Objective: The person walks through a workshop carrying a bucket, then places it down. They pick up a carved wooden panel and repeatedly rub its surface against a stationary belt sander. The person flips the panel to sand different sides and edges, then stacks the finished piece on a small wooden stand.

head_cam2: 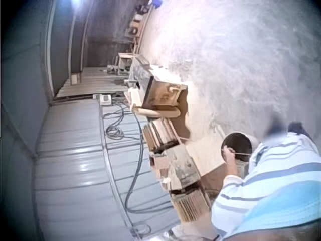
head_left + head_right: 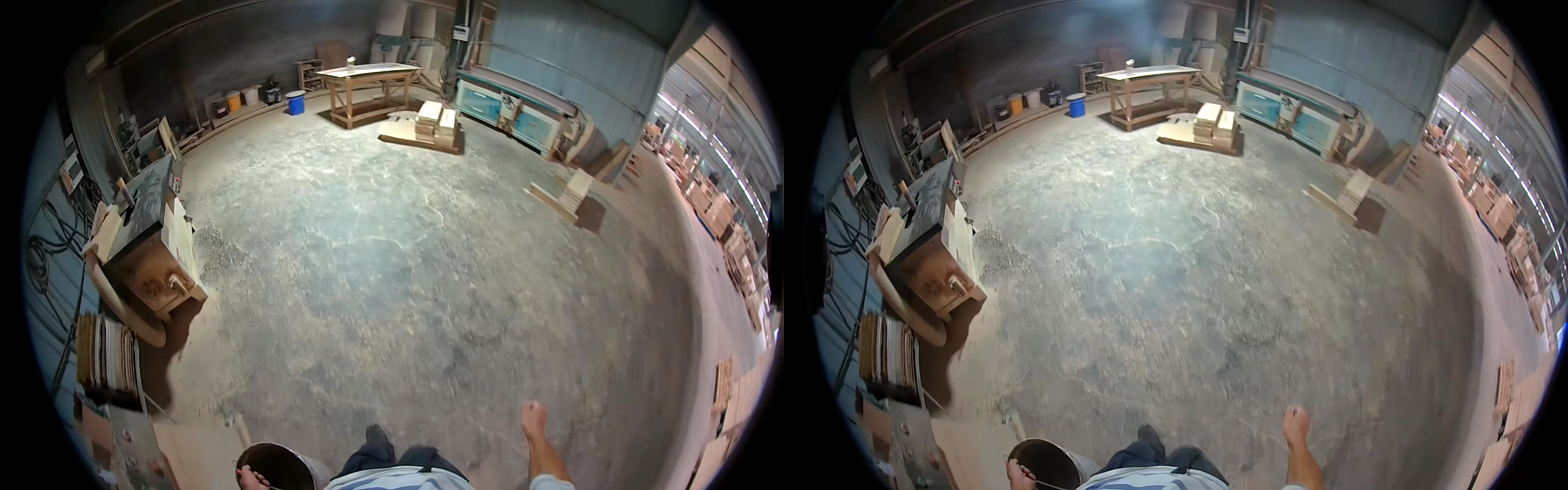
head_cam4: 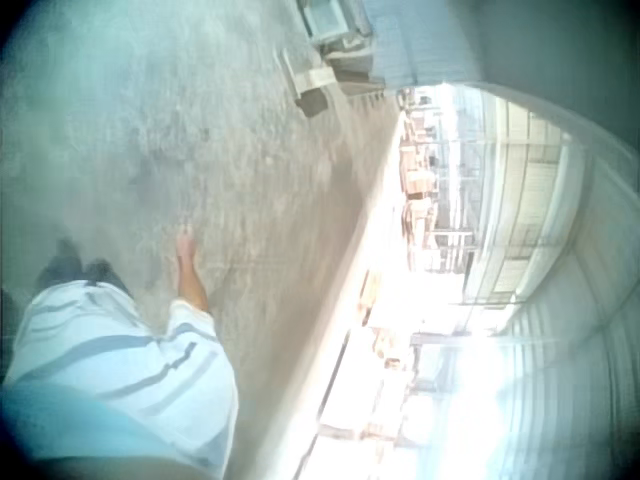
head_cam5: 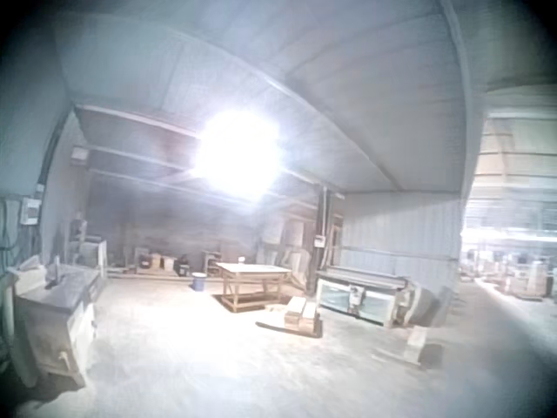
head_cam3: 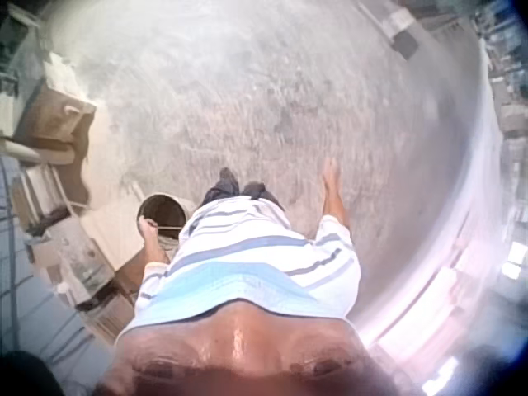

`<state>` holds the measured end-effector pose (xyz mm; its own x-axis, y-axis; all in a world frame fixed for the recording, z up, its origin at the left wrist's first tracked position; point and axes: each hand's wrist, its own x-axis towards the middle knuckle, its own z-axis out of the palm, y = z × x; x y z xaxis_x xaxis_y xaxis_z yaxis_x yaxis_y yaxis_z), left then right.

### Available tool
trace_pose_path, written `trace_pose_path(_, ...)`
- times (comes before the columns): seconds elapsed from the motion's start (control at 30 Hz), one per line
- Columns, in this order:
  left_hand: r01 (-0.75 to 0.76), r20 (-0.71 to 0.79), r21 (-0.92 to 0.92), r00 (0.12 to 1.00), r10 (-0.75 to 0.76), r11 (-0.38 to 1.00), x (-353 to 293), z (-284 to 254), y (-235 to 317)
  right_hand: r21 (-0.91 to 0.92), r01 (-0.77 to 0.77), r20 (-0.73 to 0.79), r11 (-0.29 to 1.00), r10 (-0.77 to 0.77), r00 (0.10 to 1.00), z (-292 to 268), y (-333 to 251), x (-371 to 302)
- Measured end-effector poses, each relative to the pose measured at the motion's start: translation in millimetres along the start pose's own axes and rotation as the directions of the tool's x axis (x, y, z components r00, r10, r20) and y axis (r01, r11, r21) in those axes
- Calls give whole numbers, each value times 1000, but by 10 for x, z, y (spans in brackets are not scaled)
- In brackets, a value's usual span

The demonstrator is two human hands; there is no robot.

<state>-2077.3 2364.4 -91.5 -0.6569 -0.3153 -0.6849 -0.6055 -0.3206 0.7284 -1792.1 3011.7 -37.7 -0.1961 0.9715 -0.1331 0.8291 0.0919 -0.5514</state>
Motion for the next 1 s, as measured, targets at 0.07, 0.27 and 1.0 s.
trace_pose_path(0.07,114,-119,-35,986,-117,993,237,353,318,-78,-118,76,990,124,989,108,-541,138)
trace_pose_path(0.27,110,-94,-113,988,-121,988,1296,1845,1285,-162,-367,78,916,383,921,1034,-1416,1629)
trace_pose_path(1.0,25,-121,-432,989,-85,902,5598,7341,4785,-135,251,295,958,-203,934,4461,-8695,5708)
